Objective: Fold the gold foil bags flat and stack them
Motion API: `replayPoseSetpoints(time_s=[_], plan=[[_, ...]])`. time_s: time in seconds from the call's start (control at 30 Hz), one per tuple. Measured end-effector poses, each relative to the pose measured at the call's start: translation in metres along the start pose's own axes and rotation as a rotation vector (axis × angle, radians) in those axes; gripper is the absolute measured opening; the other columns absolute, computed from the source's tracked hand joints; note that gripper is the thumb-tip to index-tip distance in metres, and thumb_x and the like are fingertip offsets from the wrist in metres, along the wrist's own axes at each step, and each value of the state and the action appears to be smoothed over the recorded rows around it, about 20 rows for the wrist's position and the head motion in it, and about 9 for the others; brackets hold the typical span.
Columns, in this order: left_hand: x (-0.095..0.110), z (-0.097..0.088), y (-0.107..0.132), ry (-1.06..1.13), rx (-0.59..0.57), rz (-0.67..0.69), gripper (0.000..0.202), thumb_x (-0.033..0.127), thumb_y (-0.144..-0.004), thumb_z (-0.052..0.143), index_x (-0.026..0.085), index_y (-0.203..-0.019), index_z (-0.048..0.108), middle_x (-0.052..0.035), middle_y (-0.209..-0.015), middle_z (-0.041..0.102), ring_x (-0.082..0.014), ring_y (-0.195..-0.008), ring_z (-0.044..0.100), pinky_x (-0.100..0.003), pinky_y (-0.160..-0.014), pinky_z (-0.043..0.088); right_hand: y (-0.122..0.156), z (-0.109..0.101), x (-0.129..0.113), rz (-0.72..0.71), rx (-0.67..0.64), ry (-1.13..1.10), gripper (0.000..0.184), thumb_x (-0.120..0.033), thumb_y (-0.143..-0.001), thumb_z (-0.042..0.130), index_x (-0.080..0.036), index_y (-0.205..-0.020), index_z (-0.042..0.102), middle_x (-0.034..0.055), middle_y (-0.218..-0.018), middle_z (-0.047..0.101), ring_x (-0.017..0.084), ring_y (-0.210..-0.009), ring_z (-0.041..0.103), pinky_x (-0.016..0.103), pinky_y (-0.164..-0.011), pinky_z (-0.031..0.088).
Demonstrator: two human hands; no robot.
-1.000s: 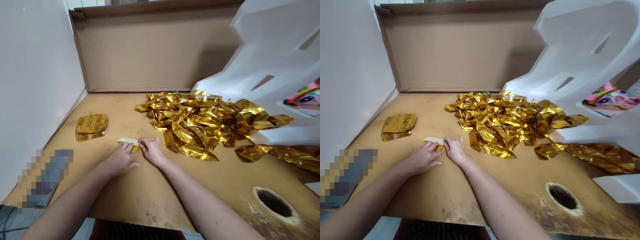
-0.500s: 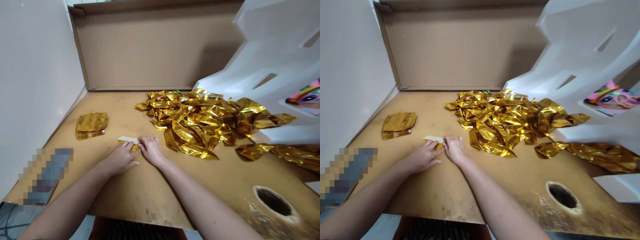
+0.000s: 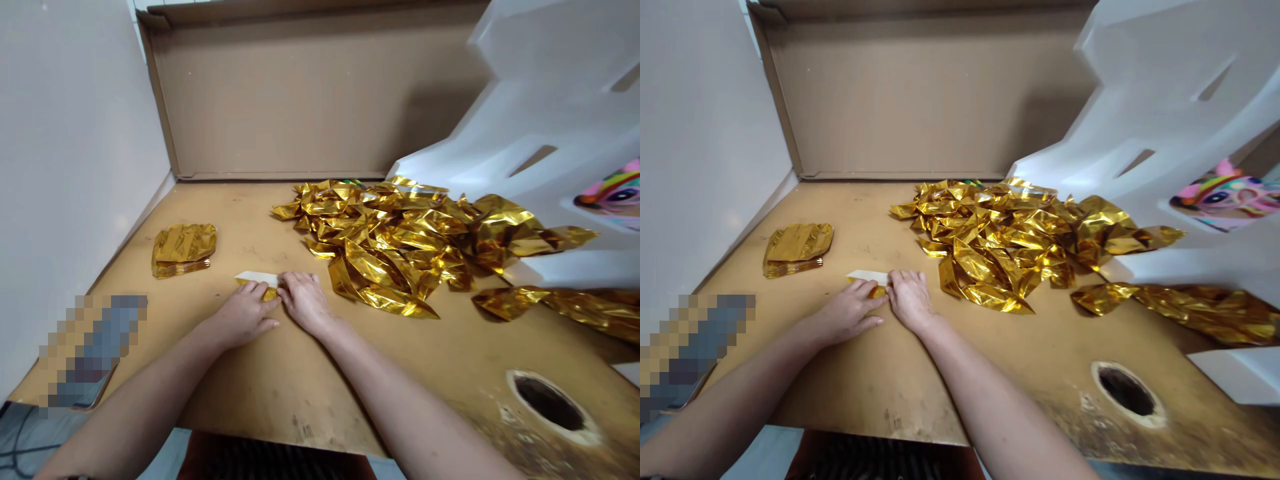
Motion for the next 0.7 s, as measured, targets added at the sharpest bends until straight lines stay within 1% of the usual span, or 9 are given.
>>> replayPoseSetpoints(time_s=[0.17, 0.3, 0.4, 0.47, 0.6, 0.7], plan=[[-0.001, -0.001, 0.000, 0.030, 0.014, -0.007, 0.040, 0.040, -0.087, 0.051, 0.015, -0.118, 0.057, -0.0145, -0.114, 0.055, -0.0281, -0.103, 0.050, -0.044, -0.092, 0.042, -0.002, 0.002, 0.000, 0.017, -0.014, 0.004, 0.014, -0.017, -0.088, 0.049, -0.015, -0.097, 0.060, 0.0112, -0.098, 0.066, 0.023, -0.093, 0.055, 0.032, -0.079, 0.033], [-0.006, 0.000, -0.002, 0.163, 0.060, -0.063, 0.031, 0.031, -0.087, 0.051, 0.018, -0.114, 0.057, -0.0099, -0.109, 0.059, -0.0245, -0.101, 0.052, -0.040, -0.092, 0.043, -0.002, 0.002, 0.000, 0.014, -0.015, 0.007, 0.016, -0.018, -0.088, 0.048, -0.015, -0.099, 0.060, 0.0116, -0.099, 0.065, 0.023, -0.094, 0.054, 0.032, -0.080, 0.033], [-0.013, 0.001, -0.004, 0.286, 0.128, -0.111, 0.024, 0.019, -0.088, 0.045, 0.018, -0.107, 0.060, -0.0078, -0.106, 0.061, -0.0217, -0.100, 0.054, -0.035, -0.090, 0.045, -0.001, 0.002, 0.000, 0.011, -0.009, 0.014, 0.015, -0.019, -0.088, 0.048, -0.016, -0.097, 0.059, 0.0115, -0.097, 0.065, 0.023, -0.092, 0.054, 0.032, -0.079, 0.033], [-0.020, 0.003, -0.005, 0.345, 0.186, -0.129, 0.025, 0.011, -0.086, 0.041, 0.018, -0.099, 0.062, -0.0073, -0.101, 0.062, -0.0205, -0.097, 0.055, -0.034, -0.089, 0.046, -0.001, 0.002, 0.000, 0.007, -0.004, 0.025, 0.015, -0.020, -0.088, 0.048, -0.016, -0.097, 0.059, 0.0114, -0.096, 0.065, 0.023, -0.090, 0.054, 0.032, -0.079, 0.033], [-0.032, 0.012, -0.006, 0.421, 0.269, -0.196, 0.029, 0.000, -0.077, 0.042, 0.019, -0.084, 0.063, -0.0052, -0.089, 0.062, -0.0187, -0.088, 0.057, -0.032, -0.083, 0.048, 0.000, 0.002, -0.001, -0.006, -0.006, 0.048, 0.014, -0.021, -0.089, 0.048, -0.015, -0.096, 0.059, 0.0112, -0.095, 0.064, 0.022, -0.089, 0.053, 0.031, -0.078, 0.033], [-0.038, 0.017, -0.005, 0.467, 0.305, -0.238, 0.031, -0.004, -0.070, 0.044, 0.019, -0.078, 0.062, -0.0037, -0.085, 0.061, -0.0181, -0.087, 0.057, -0.030, -0.082, 0.048, 0.001, 0.002, -0.001, -0.011, -0.002, 0.056, 0.013, -0.022, -0.089, 0.048, -0.016, -0.095, 0.059, 0.0106, -0.094, 0.064, 0.022, -0.088, 0.053, 0.031, -0.077, 0.033]])
Point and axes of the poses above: each hand's wrist, its own y-axis away from the middle knuckle, its own z-axis out of the palm, x = y × z, the point moved 1 cm from there along -y, towards the middle knuckle
